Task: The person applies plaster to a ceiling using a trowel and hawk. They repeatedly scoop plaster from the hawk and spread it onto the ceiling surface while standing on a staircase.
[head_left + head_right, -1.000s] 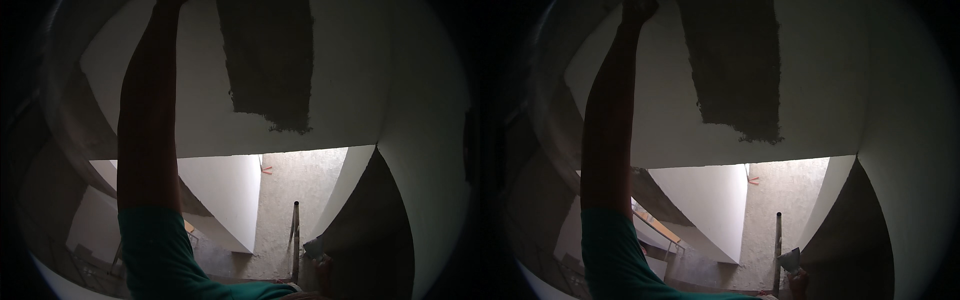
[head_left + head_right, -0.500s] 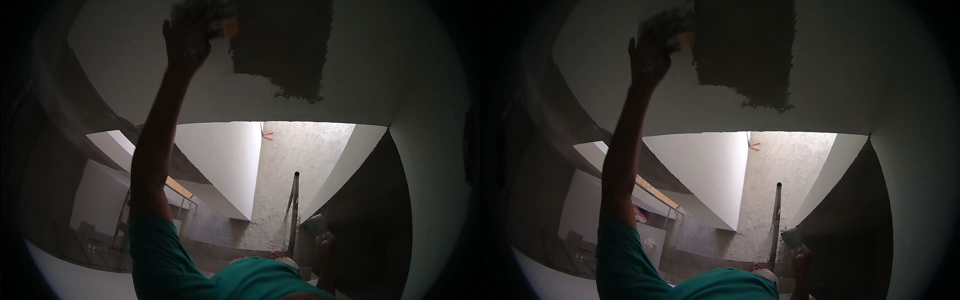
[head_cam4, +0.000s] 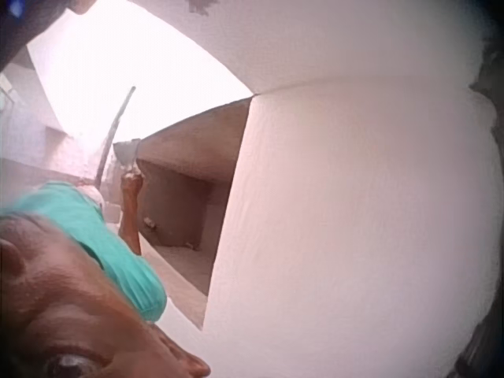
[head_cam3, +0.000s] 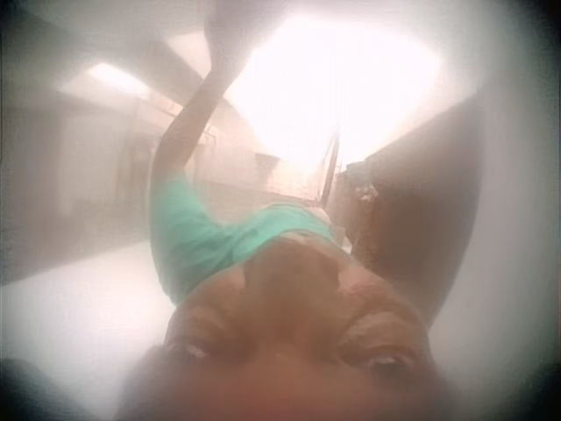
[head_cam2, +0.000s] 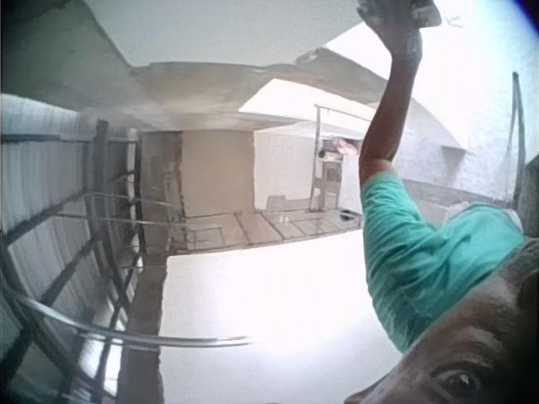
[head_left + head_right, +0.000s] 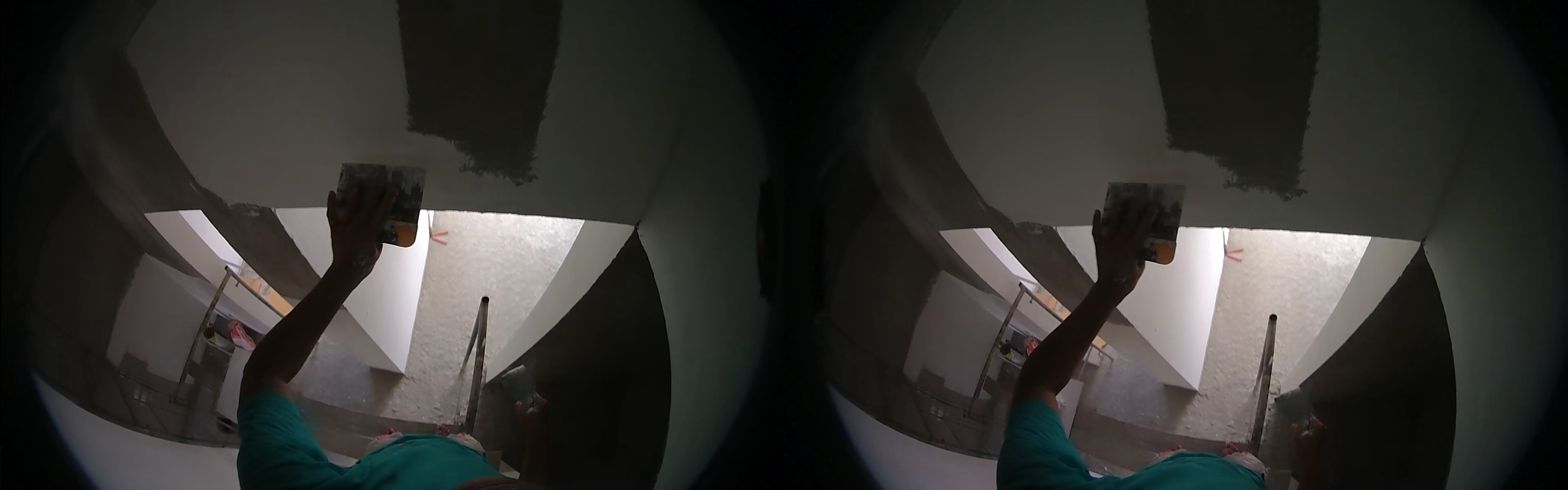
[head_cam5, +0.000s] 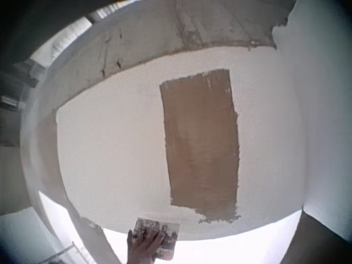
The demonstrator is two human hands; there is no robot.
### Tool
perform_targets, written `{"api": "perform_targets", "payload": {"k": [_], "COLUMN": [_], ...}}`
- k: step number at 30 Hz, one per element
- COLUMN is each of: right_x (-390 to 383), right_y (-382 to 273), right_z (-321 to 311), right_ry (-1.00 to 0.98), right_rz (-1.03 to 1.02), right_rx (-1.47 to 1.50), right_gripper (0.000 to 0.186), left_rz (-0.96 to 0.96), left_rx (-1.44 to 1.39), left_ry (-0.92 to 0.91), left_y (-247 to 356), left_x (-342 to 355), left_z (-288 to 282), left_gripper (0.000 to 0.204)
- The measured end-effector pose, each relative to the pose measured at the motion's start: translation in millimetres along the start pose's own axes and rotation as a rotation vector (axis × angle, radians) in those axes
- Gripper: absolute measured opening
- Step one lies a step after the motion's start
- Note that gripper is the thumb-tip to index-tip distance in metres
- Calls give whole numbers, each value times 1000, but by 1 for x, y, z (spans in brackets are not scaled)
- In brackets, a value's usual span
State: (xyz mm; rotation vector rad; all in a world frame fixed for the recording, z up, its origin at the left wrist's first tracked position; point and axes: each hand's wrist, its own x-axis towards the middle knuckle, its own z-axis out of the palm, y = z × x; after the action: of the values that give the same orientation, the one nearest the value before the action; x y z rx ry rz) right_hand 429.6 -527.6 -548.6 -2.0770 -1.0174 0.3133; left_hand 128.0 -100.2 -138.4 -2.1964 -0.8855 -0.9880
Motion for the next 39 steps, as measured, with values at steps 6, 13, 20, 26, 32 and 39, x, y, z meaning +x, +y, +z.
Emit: {"api": "perform_targets", "payload": {"k": [6, 13, 20, 26, 32, 39], "right_x": [2, -19, -16, -10, -2, 16], "right_y": [-77, -75, -71, -53, -52, -131], "right_z": [-26, -9, -16, -15, -19, -57], "right_ry": [14, 156, 122, 177, 201, -88], "right_rz": [64, -52, 24, -59, -154, 142], "right_rx": [-2, -64, -54, -65, -113, 49], "right_gripper": [54, 51, 50, 51, 44, 30], "left_rz": [201, 286, -78, 99, -35, -148], "left_rx": [162, 189, 248, 303, 78, -25], "left_ry": [542, 647, 159, 341, 163, -39], "left_y": [-86, -141, -83, -62, -6, 38], "left_x": [229, 398, 352, 218, 48, -84], "left_z": [-107, -189, -175, -62, 33, 104], "left_gripper": [74, 59, 57, 57, 79, 80]}}
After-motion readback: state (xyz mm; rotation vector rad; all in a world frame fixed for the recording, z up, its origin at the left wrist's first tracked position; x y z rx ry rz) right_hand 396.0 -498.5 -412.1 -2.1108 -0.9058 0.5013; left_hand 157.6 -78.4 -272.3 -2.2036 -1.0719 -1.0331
